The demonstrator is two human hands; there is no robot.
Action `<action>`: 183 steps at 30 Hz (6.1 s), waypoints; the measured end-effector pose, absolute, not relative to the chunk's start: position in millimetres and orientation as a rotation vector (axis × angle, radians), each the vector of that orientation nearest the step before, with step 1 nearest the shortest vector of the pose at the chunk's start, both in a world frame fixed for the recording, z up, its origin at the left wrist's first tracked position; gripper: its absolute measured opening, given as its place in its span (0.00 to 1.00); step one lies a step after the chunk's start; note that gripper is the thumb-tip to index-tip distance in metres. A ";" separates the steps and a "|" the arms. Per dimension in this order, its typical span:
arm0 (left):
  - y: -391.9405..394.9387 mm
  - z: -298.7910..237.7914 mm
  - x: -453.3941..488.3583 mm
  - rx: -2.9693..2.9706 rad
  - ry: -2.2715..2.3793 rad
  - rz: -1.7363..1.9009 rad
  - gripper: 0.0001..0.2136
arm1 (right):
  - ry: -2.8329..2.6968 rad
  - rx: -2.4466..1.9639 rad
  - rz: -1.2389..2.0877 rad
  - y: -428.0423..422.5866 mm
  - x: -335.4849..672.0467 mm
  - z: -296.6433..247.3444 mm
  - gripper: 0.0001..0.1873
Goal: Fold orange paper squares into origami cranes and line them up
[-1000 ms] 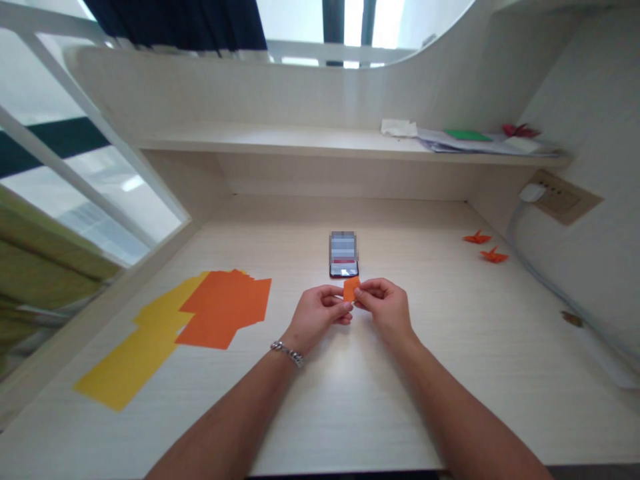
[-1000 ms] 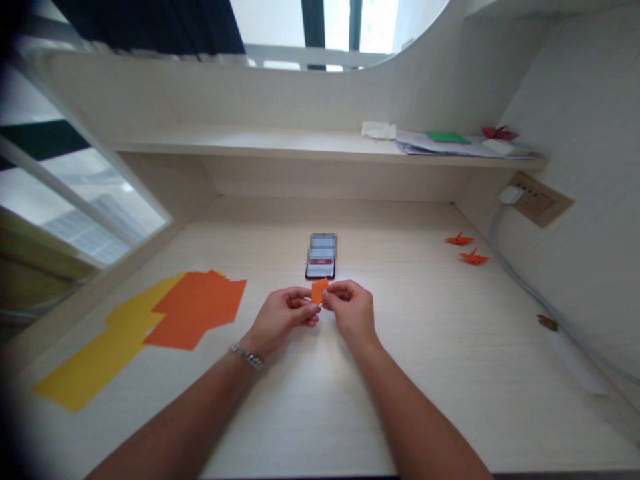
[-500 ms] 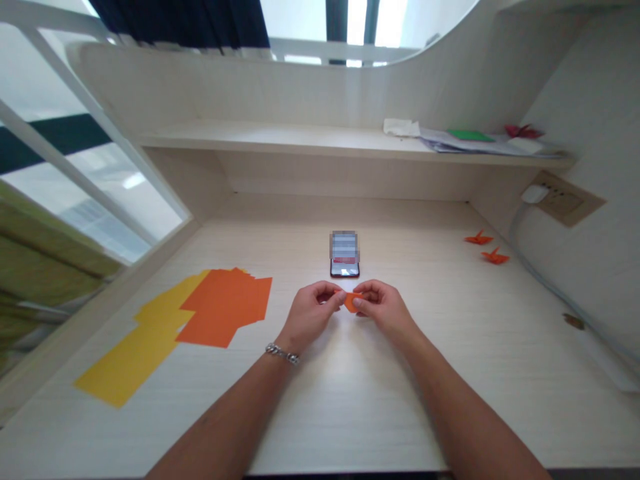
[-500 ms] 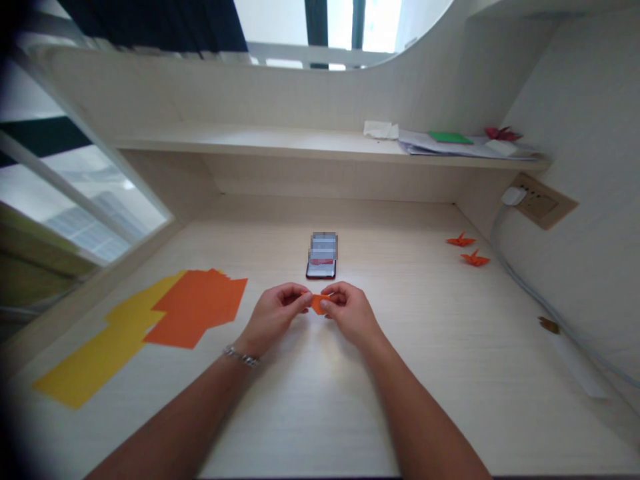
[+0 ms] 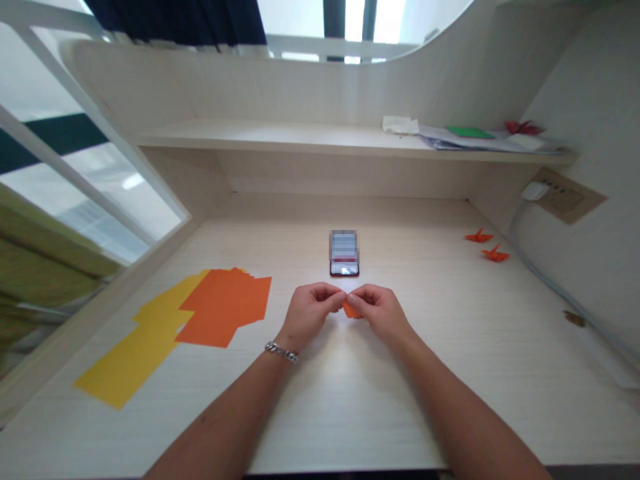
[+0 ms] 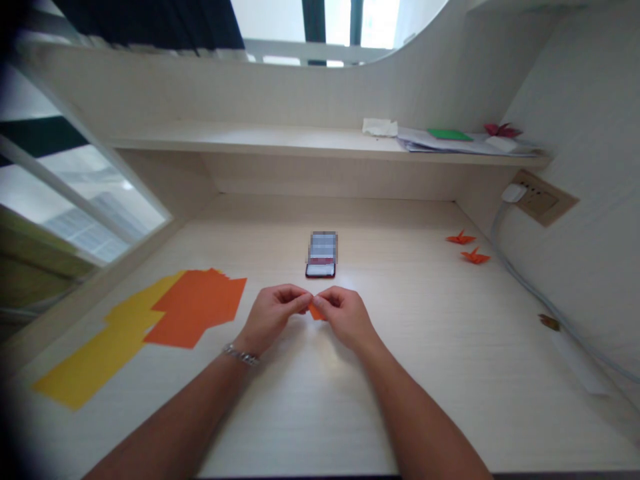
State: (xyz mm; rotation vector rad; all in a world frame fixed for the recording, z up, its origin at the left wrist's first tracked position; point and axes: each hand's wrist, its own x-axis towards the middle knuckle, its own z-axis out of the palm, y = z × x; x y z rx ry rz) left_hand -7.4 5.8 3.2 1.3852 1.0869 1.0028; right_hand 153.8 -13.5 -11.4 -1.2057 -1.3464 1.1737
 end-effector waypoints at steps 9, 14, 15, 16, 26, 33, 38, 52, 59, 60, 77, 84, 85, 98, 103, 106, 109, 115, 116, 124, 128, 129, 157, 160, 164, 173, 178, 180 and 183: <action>7.6 -6.7 -6.7 1.521 1.174 1.036 0.08 | -1.280 -1.255 1.219 -10.1 151.8 -17.0 0.09; 7.9 -6.7 -4.8 1.309 1.095 1.021 0.10 | -1.257 -1.296 1.127 -11.4 152.3 -15.1 0.10; 8.0 -6.2 -4.3 1.285 1.089 1.019 0.10 | -1.245 -1.294 1.115 -11.9 151.8 -14.5 0.10; 8.0 -5.4 -4.0 1.285 1.096 1.022 0.10 | -1.233 -1.289 1.125 -12.3 151.3 -14.1 0.11; 7.2 -1.0 -3.9 1.295 1.098 0.959 0.11 | -1.155 -1.306 1.140 -10.0 151.1 -15.3 0.15; 6.2 -0.8 -2.5 1.355 1.119 0.946 0.08 | -1.153 -1.246 1.230 -9.5 151.7 -13.6 0.17; 6.4 -4.4 -1.2 1.324 1.054 1.035 0.10 | -1.222 -1.232 1.181 -9.0 151.2 -19.8 0.13; 5.1 -0.9 0.4 1.372 1.090 0.975 0.10 | -1.111 -1.190 1.253 -9.3 150.2 -13.8 0.16; 3.9 1.6 0.4 1.273 0.990 0.964 0.12 | -1.123 -1.174 1.180 -8.6 150.0 -14.9 0.13; 3.8 2.1 0.6 1.273 0.990 0.965 0.12 | -1.110 -1.169 1.193 -8.8 149.8 -14.4 0.13; 5.3 -3.0 -0.7 1.266 1.004 1.080 0.14 | -1.082 -1.173 1.225 -7.6 151.5 -18.2 0.15; 3.4 -1.8 0.8 1.215 0.946 1.155 0.14 | -1.034 -1.164 1.131 -10.4 149.6 -12.5 0.18; 3.2 -1.4 1.3 1.206 0.950 1.158 0.14 | -1.041 -1.151 1.109 -11.2 149.2 -11.0 0.17; 3.7 -1.0 0.8 1.204 0.948 1.177 0.14 | -1.043 -1.148 1.102 -11.7 150.0 -9.6 0.14; 3.2 1.5 -0.3 1.264 0.924 1.156 0.14 | -1.006 -1.121 1.148 -11.3 149.4 -8.5 0.17; 2.3 3.5 -0.7 1.322 0.919 1.172 0.13 | -1.019 -1.104 1.183 -12.2 147.7 -7.3 0.14; 1.6 4.7 -1.0 1.372 0.929 1.185 0.13 | -1.011 -1.083 1.239 -12.7 146.0 -6.7 0.14; 2.0 2.6 -3.2 1.443 0.975 1.147 0.10 | -0.886 -1.038 1.396 -11.7 146.5 -9.1 0.15; 2.3 1.9 -3.8 1.455 0.980 1.137 0.10 | -0.868 -1.021 1.418 -11.7 146.7 -9.4 0.15; 6.3 -0.9 -4.7 1.321 0.943 1.141 0.12 | -0.771 -1.016 1.478 -12.2 146.8 -4.7 0.09; 6.8 -1.2 -4.0 1.232 0.909 1.132 0.16 | -0.783 -1.079 1.438 -9.9 146.0 -7.0 0.09; 6.8 -1.5 -3.8 1.226 0.906 1.126 0.15 | -0.793 -1.094 1.425 -9.4 145.7 -8.3 0.09; 0.7 7.1 -4.9 1.426 0.875 1.164 0.05 | -1.199 -1.094 1.119 -12.6 150.1 -7.8 0.09; 1.0 6.9 -4.5 1.422 0.913 1.168 0.05 | -1.176 -1.100 1.127 -12.0 149.8 -10.4 0.09; 1.2 7.7 -2.9 1.403 0.933 1.166 0.06 | -1.182 -1.129 1.103 -12.3 149.3 -10.2 0.09; 0.2 11.6 -2.3 1.363 0.920 1.156 0.06 | -1.207 -1.063 1.006 -18.1 148.0 -2.1 0.06; 2.3 9.8 -3.9 1.366 0.914 1.150 0.06 | -1.238 -1.049 0.943 -19.7 148.0 -1.9 0.06; 2.7 8.3 -4.3 1.358 0.903 1.151 0.06 | -1.253 -1.041 0.926 -20.1 147.7 -1.4 0.06; 3.0 6.8 -4.6 1.343 0.901 1.157 0.06 | -1.269 -1.042 0.911 -20.7 147.1 -0.3 0.06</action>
